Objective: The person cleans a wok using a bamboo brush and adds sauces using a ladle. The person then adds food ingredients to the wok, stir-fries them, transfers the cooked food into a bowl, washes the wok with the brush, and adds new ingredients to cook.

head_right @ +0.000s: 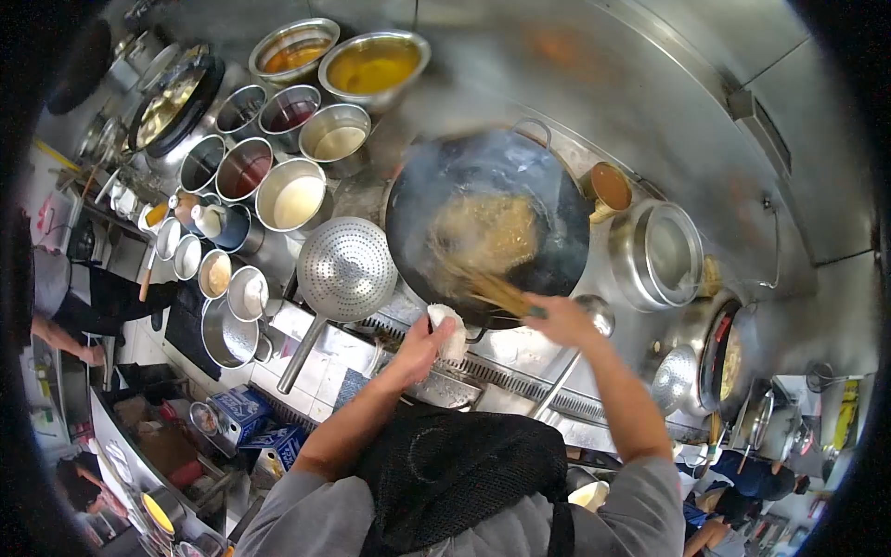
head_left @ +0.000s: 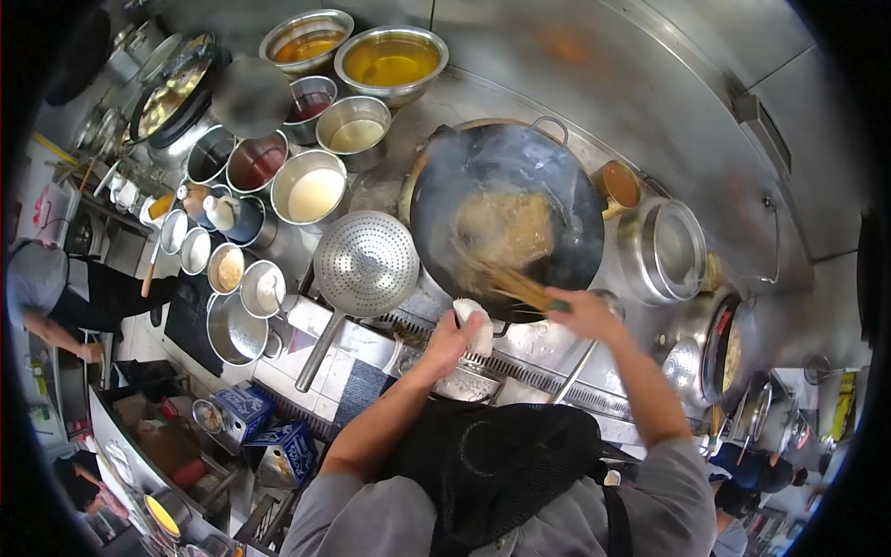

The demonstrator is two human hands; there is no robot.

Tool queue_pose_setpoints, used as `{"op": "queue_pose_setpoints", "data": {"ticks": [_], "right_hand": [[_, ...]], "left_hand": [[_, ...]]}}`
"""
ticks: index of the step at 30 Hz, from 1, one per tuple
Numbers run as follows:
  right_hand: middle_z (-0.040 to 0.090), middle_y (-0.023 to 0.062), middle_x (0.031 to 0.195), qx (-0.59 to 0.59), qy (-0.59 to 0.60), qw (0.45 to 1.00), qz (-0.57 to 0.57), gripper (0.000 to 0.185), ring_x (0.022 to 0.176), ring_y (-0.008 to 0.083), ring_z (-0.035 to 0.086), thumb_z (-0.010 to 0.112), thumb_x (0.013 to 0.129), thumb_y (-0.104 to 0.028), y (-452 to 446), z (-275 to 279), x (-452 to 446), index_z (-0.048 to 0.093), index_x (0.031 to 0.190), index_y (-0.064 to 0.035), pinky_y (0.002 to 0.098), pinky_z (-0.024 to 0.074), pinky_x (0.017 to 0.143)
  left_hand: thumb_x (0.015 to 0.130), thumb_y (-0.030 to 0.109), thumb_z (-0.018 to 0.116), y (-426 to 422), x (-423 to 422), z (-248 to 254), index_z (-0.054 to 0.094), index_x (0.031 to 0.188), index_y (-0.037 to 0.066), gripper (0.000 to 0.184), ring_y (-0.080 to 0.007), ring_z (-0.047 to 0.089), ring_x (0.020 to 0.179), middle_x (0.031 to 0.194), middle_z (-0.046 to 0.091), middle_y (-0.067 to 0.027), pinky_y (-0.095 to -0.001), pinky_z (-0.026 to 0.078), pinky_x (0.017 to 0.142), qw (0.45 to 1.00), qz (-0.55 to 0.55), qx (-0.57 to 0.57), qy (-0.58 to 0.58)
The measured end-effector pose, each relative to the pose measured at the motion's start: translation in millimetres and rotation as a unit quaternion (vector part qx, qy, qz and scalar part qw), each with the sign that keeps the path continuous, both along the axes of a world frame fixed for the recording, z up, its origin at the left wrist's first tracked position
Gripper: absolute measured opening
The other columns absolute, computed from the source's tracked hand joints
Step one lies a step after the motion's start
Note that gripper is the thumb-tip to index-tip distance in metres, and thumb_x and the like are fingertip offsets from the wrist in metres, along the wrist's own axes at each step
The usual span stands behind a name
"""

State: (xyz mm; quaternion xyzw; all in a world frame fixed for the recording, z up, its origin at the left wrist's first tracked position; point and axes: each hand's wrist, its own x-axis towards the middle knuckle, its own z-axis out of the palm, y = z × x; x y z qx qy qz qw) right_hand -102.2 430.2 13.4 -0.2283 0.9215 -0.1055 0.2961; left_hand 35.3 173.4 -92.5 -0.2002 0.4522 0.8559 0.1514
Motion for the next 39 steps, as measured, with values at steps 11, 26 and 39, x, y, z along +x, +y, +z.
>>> {"op": "queue_pose_setpoints", "data": {"ticks": [11, 26, 39], "right_hand": [[0.067, 0.0308, 0.1, -0.104, 0.134, 0.976, -0.14, 0.061, 0.097, 0.0461, 0.065, 0.061, 0.089, -0.038, -132, -68, -22, 0.046, 0.141, -0.0113, 0.0518, 0.0519, 0.087], [0.069, 0.0235, 0.079, -0.179, 0.007, 0.942, -0.285, 0.064, 0.06, 0.0288, 0.068, 0.062, 0.092, -0.034, -135, -59, -60, 0.04, 0.149, -0.0132, 0.0439, 0.0562, 0.062], [0.067, 0.0051, 0.116, 0.052, -0.247, 0.952, -0.175, 0.067, 0.1, 0.0173, 0.062, 0.078, 0.081, -0.035, 39, 34, -81, 0.052, 0.143, -0.0261, 0.0341, 0.0547, 0.067]], "left_hand": [[0.097, 0.029, 0.064, 5, 1, -17, 0.055, 0.117, -0.005, 0.04, -0.0141, 0.06, 0.091, 0.105, 0.064, -0.0092, -0.0324, 0.052, 0.08, 1.0, 0.027, 0.004, -0.011], [0.1, 0.027, 0.059, 0, 5, -2, 0.05, 0.129, 0.002, 0.039, -0.0151, 0.06, 0.103, 0.116, 0.062, -0.0048, -0.0335, 0.05, 0.086, 0.999, -0.005, 0.035, -0.008], [0.102, 0.028, 0.053, -11, 11, 31, 0.037, 0.139, 0.008, 0.044, -0.0256, 0.059, 0.114, 0.13, 0.054, -0.009, -0.0466, 0.058, 0.087, 0.991, -0.072, 0.085, -0.074]]}}
